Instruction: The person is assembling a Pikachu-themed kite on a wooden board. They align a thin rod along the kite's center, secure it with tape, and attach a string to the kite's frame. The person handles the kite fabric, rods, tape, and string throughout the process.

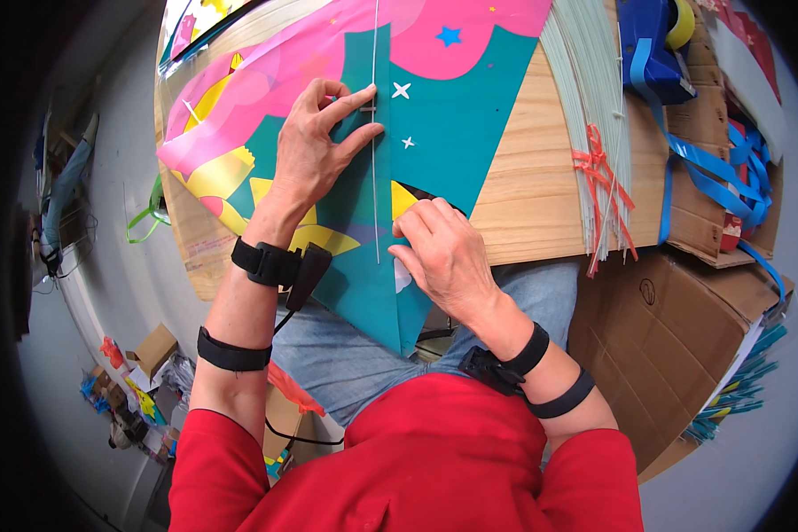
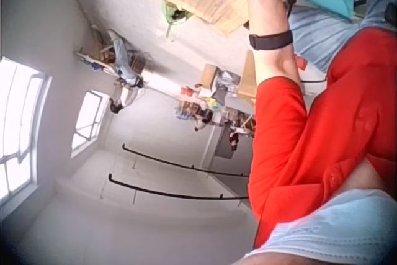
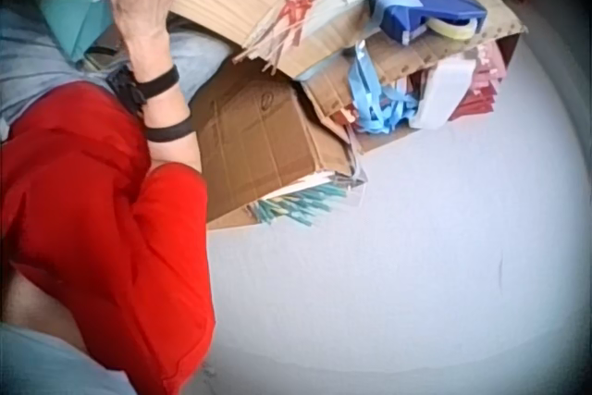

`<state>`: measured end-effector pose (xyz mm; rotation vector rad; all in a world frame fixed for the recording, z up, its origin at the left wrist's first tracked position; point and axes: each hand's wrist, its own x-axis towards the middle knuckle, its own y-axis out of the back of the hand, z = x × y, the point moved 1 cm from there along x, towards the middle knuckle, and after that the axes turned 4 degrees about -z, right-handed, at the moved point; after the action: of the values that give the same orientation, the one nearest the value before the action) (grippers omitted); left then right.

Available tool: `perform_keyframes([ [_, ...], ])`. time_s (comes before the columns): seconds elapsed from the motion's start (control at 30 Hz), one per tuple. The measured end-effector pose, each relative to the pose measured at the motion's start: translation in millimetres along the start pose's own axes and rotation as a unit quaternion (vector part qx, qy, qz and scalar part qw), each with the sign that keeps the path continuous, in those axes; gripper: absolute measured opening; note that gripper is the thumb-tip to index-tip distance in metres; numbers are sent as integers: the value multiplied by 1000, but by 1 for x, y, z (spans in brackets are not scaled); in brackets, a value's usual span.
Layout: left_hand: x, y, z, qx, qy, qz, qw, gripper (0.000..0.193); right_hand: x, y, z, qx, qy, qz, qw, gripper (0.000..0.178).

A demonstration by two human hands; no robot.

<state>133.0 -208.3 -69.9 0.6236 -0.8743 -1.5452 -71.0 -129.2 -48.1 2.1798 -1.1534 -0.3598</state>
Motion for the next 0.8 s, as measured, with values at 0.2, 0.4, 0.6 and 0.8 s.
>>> perform_keyframes([
  [0.2,1,4,6,-9,2,2,1000,46,3,-3,1,-13,-8,14,1000,22],
  [0.4,1,8,11,-18,17,-10,1000,49,13,4,8,-13,-35,43,998,25],
  [0.6,-15,26,24,-53,42,-1,998,57,62,50,44,-209,19,57,976,53],
  [0.8,-135,19,91,109,-31,-183,976,62,148,58,75,-380,154,32,911,45],
])
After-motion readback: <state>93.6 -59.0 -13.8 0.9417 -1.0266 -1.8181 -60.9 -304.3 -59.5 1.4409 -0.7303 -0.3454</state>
